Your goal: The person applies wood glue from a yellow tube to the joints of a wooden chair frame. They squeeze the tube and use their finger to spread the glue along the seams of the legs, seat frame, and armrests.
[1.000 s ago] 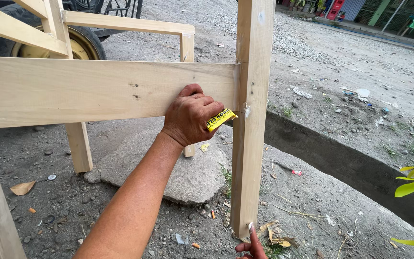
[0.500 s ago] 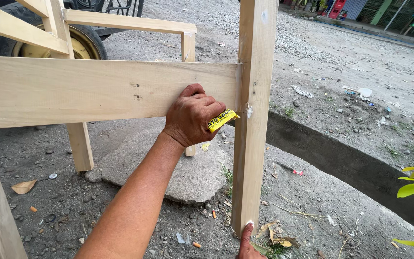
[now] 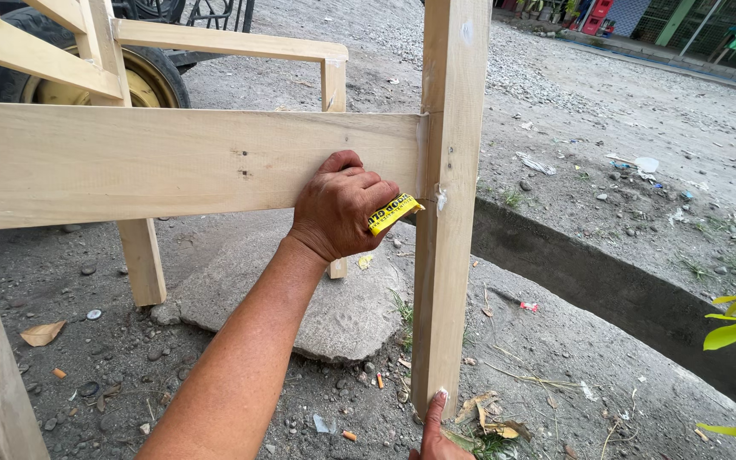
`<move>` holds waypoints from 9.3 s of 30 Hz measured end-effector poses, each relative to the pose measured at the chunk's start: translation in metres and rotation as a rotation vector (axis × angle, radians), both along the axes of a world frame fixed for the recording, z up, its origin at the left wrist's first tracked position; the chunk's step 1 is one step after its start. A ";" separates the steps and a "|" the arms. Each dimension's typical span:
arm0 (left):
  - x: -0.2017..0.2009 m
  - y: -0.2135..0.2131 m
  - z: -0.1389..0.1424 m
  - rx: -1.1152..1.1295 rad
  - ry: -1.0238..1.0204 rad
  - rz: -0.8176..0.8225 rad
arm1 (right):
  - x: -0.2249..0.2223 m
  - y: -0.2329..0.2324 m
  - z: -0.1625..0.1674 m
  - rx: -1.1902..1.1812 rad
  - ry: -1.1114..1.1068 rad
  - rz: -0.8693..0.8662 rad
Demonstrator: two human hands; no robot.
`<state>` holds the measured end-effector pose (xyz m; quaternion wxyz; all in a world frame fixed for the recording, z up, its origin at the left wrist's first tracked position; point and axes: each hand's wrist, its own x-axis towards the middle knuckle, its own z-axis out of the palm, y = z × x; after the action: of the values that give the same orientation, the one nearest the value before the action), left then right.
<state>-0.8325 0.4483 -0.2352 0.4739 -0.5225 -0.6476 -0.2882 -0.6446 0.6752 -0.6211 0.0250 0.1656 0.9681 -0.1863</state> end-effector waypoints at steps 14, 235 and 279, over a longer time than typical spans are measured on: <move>0.000 -0.001 0.000 0.006 -0.001 -0.002 | 0.001 -0.003 0.007 0.144 -0.027 -0.044; -0.022 0.000 -0.006 0.272 -0.115 -0.117 | -0.143 -0.066 0.468 -0.554 0.524 -0.113; -0.027 0.026 -0.006 0.569 -0.235 0.097 | -0.205 -0.068 0.616 0.496 1.382 0.536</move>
<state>-0.8598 0.4745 -0.2411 0.5360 -0.3007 -0.6155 -0.4934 -0.8491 0.6072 -0.0055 -0.5771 -0.2266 0.7845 -0.0129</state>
